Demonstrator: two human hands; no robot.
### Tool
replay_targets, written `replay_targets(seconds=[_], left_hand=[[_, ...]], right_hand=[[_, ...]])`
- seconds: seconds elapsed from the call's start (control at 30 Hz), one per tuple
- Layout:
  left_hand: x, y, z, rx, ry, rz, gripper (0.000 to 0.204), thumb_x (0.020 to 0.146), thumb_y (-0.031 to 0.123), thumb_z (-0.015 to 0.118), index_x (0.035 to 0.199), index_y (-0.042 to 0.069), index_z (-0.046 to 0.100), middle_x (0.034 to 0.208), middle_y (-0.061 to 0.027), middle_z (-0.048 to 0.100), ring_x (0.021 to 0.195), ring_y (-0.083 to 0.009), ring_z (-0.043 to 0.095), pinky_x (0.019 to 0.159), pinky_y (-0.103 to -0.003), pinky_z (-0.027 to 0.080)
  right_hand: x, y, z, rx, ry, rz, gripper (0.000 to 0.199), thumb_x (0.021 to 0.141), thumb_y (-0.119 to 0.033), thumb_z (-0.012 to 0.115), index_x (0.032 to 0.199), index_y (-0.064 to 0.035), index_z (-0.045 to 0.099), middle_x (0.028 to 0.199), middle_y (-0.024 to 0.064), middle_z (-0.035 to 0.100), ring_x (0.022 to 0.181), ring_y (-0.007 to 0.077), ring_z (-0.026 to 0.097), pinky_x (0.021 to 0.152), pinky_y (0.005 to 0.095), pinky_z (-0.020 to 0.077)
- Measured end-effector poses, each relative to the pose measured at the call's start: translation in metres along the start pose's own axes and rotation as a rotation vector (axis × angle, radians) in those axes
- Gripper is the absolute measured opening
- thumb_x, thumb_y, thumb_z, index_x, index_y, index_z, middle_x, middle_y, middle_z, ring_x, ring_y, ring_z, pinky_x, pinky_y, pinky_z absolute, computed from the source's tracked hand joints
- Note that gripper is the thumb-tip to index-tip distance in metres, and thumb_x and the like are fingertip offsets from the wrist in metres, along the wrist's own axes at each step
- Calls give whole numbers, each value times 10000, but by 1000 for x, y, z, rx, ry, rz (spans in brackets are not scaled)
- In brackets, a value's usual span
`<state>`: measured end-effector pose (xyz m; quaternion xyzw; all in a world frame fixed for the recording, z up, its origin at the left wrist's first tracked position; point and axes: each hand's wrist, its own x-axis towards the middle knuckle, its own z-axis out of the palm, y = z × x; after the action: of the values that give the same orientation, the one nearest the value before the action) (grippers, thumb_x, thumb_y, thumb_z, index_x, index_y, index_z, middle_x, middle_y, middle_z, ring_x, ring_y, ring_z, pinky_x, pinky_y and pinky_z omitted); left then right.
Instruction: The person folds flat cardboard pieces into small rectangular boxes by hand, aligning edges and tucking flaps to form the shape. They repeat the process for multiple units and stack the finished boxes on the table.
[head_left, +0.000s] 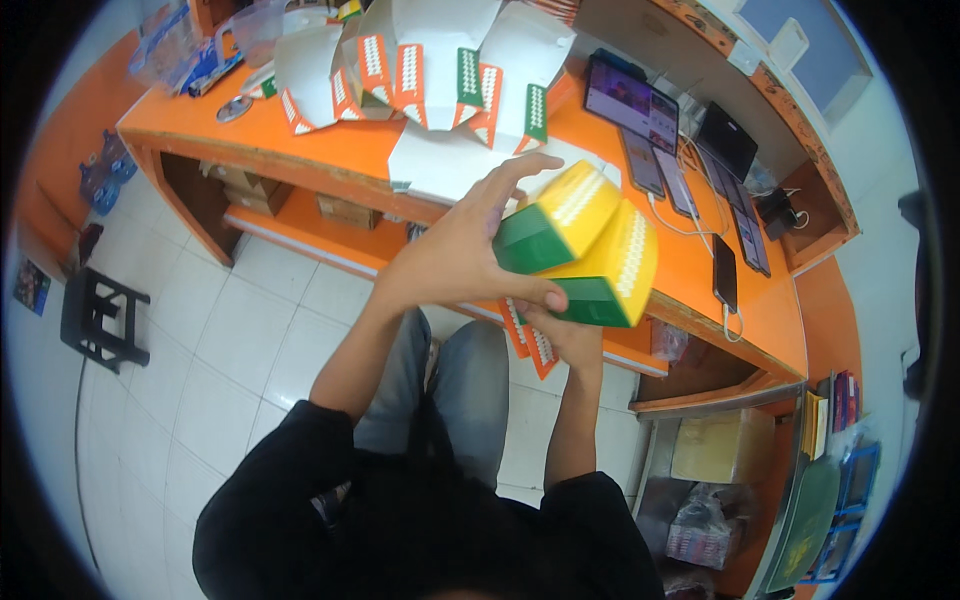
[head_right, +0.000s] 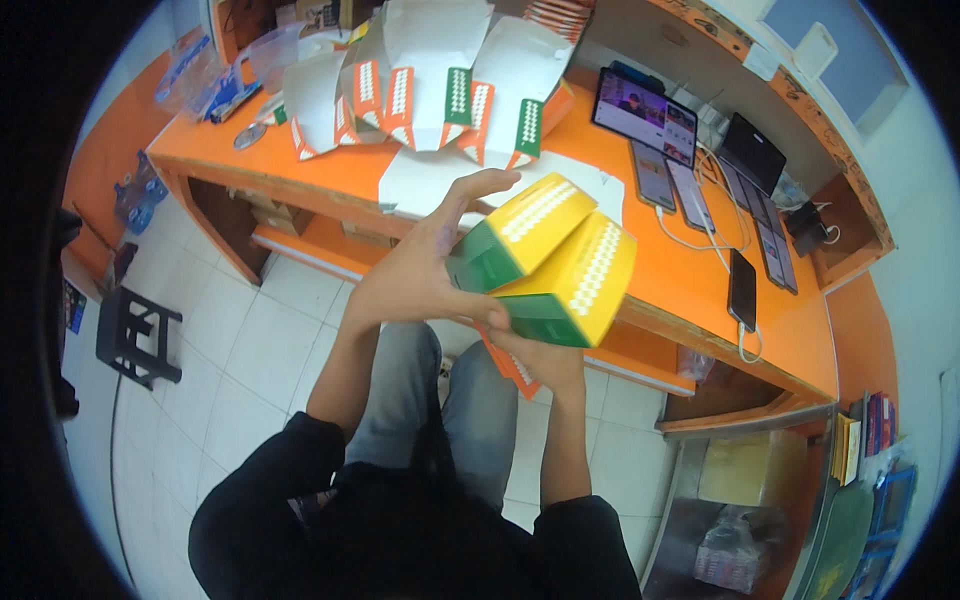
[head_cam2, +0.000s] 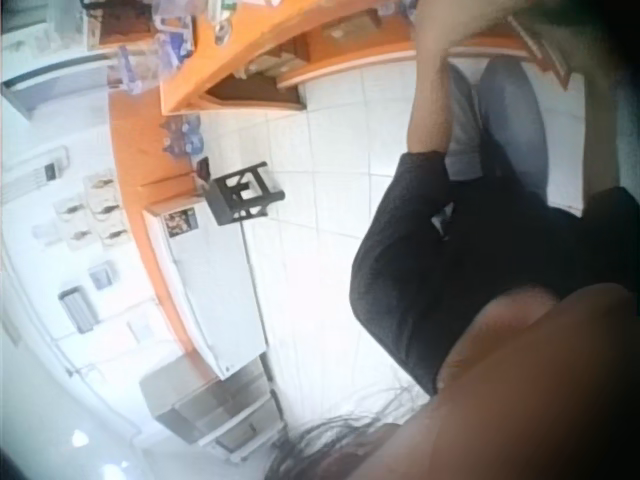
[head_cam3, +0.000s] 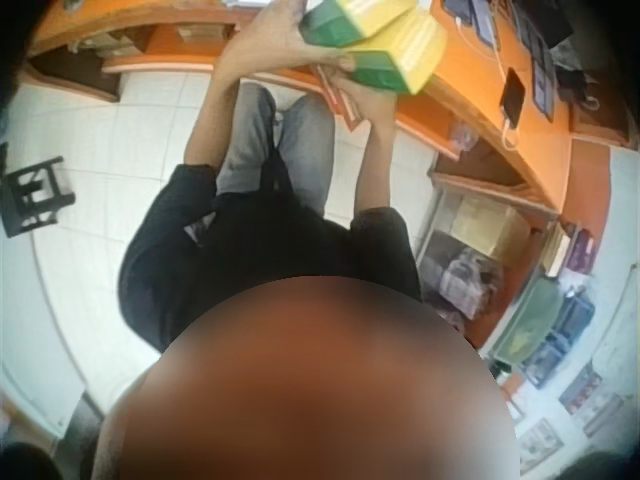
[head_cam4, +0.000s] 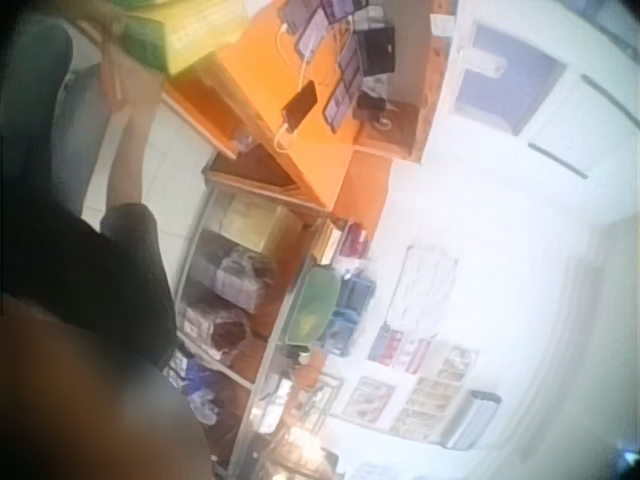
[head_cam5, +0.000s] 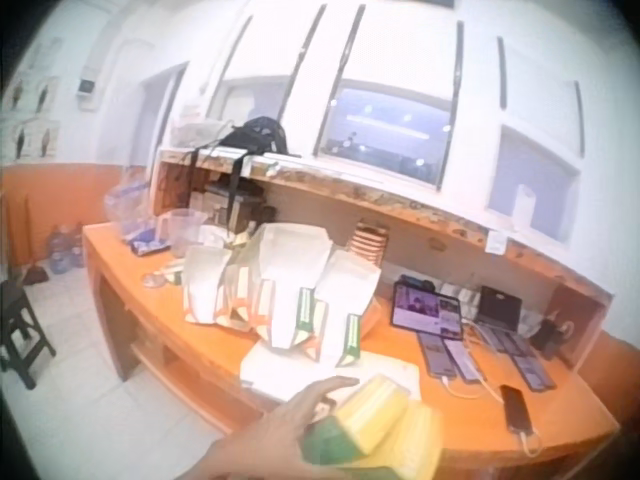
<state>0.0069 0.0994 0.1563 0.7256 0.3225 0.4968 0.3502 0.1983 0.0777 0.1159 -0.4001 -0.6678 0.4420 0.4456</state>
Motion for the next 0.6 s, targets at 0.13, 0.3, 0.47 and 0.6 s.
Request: replay_targets(seconds=[0.13,0.3,0.47,0.6], left_hand=[[-11,-18,-8,-387,-48,-32,1065,609,478,847,1445,114,297,1356,-142,412,1234,-266,407,1033,-406,358],[-34,-37,-4,-211,-16,-107,863,727,271,797,1424,111,313,1304,-192,441,1228,-282,422,1061,-366,320],[-47,-45,5,-410,169,-35,835,728,295,787,1397,99,326,1231,-150,476,1255,-270,394,1062,-393,308],[-58,-49,15,-476,157,18,887,699,306,807,1404,98,310,1270,-139,443,1281,-267,365,1081,-405,280]], right_hand=[[-4,7,1,216,-99,-84,394,785,-149,777,1102,16,613,1021,75,655,900,156,622,763,286,511],[-7,23,21,249,-87,16,431,770,-114,782,1132,20,591,1035,83,647,927,165,621,783,288,512],[-10,42,41,290,-158,108,427,746,-93,792,1115,1,599,1022,77,650,929,153,624,786,299,516],[-21,53,53,113,-193,126,474,696,-109,825,1109,-29,608,1030,68,654,932,154,629,793,301,515]])
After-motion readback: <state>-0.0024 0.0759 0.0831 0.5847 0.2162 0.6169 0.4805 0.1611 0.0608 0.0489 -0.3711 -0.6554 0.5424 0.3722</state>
